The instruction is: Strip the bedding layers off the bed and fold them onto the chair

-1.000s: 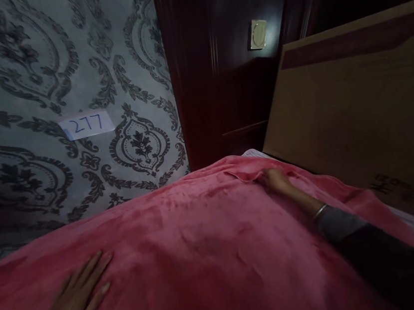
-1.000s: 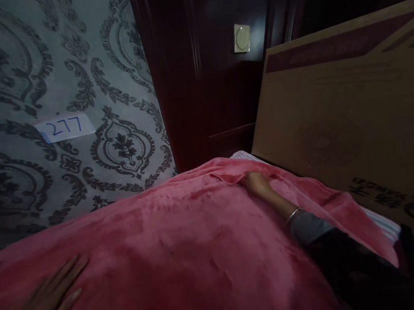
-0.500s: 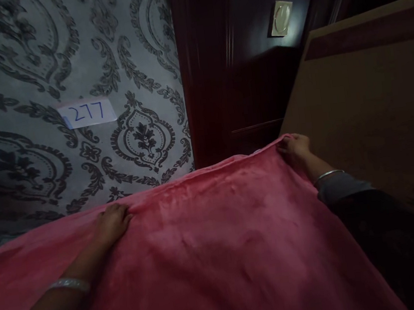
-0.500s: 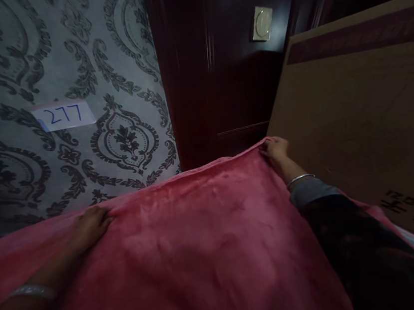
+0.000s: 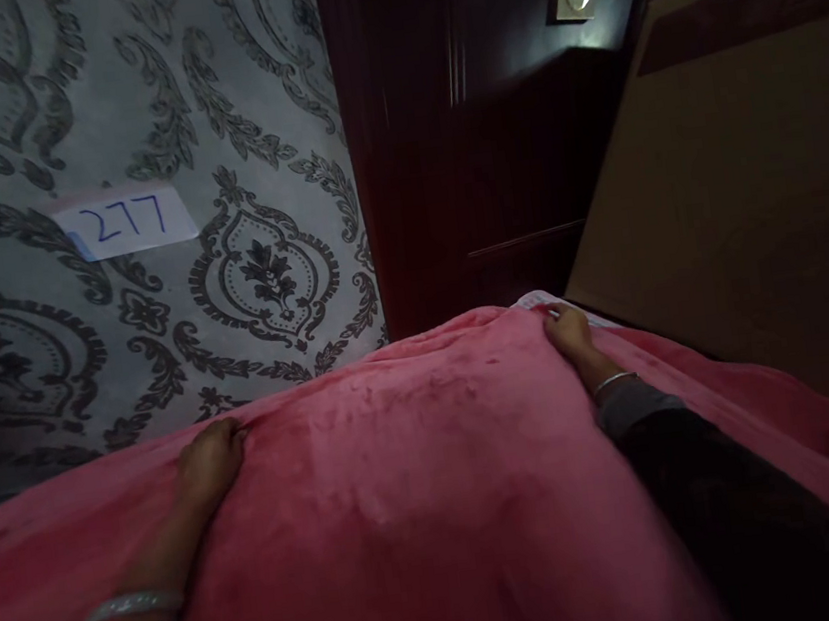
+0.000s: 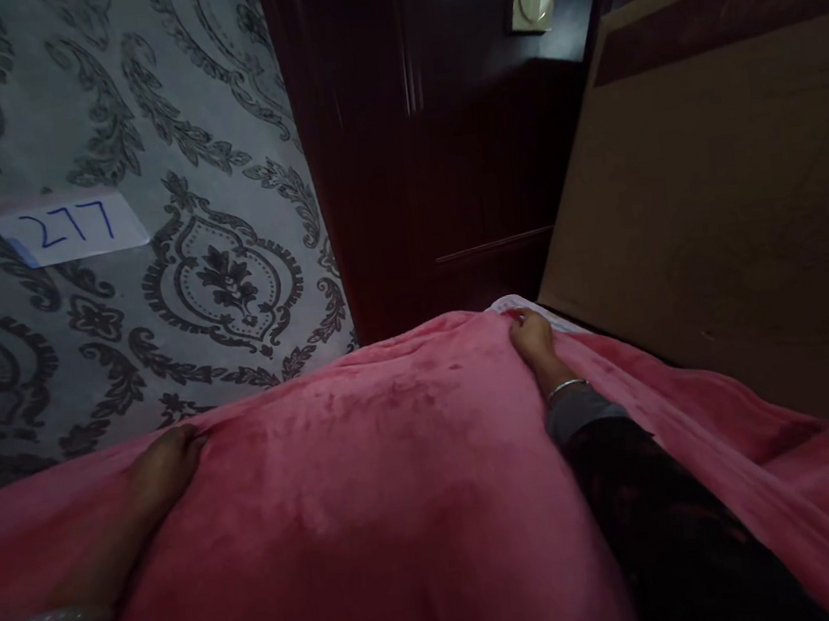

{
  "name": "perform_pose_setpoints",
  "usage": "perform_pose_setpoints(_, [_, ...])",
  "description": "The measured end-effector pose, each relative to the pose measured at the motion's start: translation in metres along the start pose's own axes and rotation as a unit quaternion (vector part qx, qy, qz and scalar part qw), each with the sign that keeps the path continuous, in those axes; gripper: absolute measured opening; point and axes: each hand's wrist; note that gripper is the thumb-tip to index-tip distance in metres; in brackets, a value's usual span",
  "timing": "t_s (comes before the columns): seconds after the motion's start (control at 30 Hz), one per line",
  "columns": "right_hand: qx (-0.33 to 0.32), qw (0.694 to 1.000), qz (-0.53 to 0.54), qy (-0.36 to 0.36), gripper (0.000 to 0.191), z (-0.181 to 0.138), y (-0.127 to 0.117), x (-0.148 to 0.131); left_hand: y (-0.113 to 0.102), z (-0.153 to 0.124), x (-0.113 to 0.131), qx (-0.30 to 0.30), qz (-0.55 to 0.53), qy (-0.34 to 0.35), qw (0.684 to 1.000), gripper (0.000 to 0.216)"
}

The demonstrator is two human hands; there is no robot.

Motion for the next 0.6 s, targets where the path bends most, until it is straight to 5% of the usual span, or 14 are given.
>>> perform_pose_setpoints(0.2, [-0.040, 0.997, -0.039, -0.049, 0.054, -0.005, -0.016, -0.001, -0.010, -0.002, 0.004, -0.018, -0.015, -0.017, 1.000, 0.049])
perform_pose_setpoints(0.43, [-0.081, 0.989, -0.119, -0.016, 0.037, -0.051, -0.109, 0.037, -0.031, -0.015, 0.020, -0.044, 0.071, 0.056, 0.995, 0.048])
perform_pose_setpoints(0.6, [-0.118, 0.983, -0.140, 0.028, 0.012, -0.100, -0.169, 0.069, -0.039, -0.038, 0.039, 0.037, 0.048, 0.108, 0.992, 0.049])
Point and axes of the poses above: each hand's wrist, its own z-axis towards the middle knuckle, its own y-axis out of the palm, x = y × z, and after that the axes turned 3 degrees about -z, right-handed
